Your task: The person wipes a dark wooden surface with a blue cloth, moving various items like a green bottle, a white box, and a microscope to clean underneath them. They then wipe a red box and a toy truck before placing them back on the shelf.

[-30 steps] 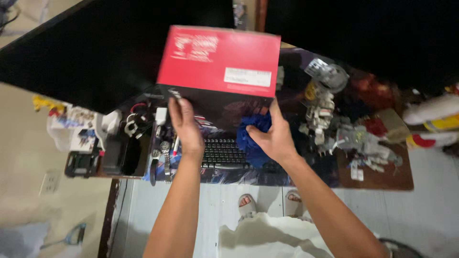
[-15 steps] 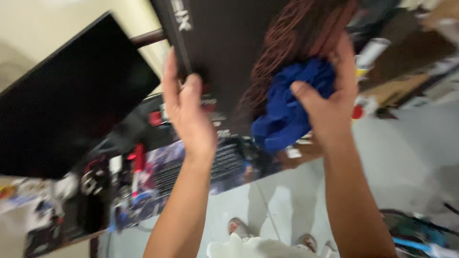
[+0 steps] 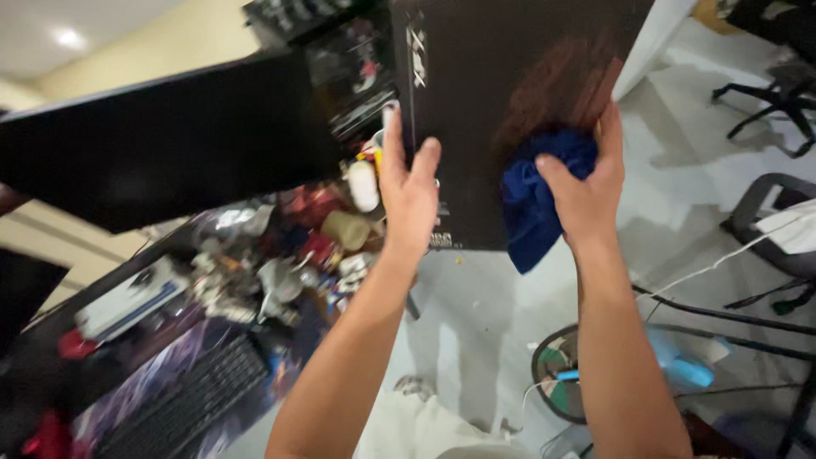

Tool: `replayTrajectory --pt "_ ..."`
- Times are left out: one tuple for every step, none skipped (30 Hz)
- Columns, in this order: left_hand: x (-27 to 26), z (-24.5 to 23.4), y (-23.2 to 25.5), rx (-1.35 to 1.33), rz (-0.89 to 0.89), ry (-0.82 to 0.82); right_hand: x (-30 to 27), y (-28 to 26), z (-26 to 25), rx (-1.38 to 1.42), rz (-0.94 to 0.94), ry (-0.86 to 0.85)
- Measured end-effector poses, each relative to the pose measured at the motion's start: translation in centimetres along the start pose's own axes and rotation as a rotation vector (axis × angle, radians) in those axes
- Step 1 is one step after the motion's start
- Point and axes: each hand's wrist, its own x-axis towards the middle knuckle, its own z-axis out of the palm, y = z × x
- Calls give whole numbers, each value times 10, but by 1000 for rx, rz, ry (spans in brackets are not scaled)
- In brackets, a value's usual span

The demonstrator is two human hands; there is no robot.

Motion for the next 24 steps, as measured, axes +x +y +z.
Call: replayTrajectory --pt "4 14 -15 44 -9 -12 4 12 -12 -85 -2 20" --pt "6 27 -30 62 -24 -21 6 24 -22 -75 28 40" --pt "10 40 -46 80 -38 -30 8 37 -32 -65 57 59" --pt "16 54 -63 97 -51 -34 13 53 -39 -56 86 73" --pt "23 66 -80 110 -39 -38 19 69 -45 -88 93 92" --pt "31 79 -98 120 -24 -40 27 87 -52 -123 96 108" --pt "42 91 -117 129 -8 -43 37 107 -57 -158 99 125" --pt "51 103 -136 94 -72 -47 45 130 -62 -109 133 141" --pt "62 114 -155 59 -136 -52 56 154 -64 -60 168 157" --pt "76 125 -173 20 -200 -52 69 178 -68 -14 200 168" --pt "89 132 -189 75 -163 -49 83 201 -71 -66 210 173" --pt "105 139 -203 133 -125 -45 101 225 -70 -115 218 178" --pt "127 149 -217 191 -87 -42 123 250 -70 -164 226 183" --pt "142 154 -231 116 -207 -36 139 273 -70 -215 250 167" --pt "155 159 -243 39 -325 -30 156 295 -71 -267 274 151" --pt "174 163 -258 -38 -432 -26 176 320 -67 -312 290 138" --pt "192 166 -273 -34 -416 1 193 342 -63 -327 288 101" --pt "209 167 -287 -27 -398 24 209 363 -58 -340 284 68" --pt "224 169 -301 -21 -380 47 224 384 -53 -352 280 35" --pt "238 170 -318 -28 -322 71 237 406 -46 -388 285 18" --pt "252 170 -337 -34 -264 93 249 428 -37 -423 288 0" --pt "267 171 -356 -43 -198 120 267 451 -31 -457 282 -22" --pt "281 172 -376 17 -146 143 284 473 -23 -459 279 -41" --pt "293 169 -395 83 -100 172 296 497 -11 -458 280 -65"
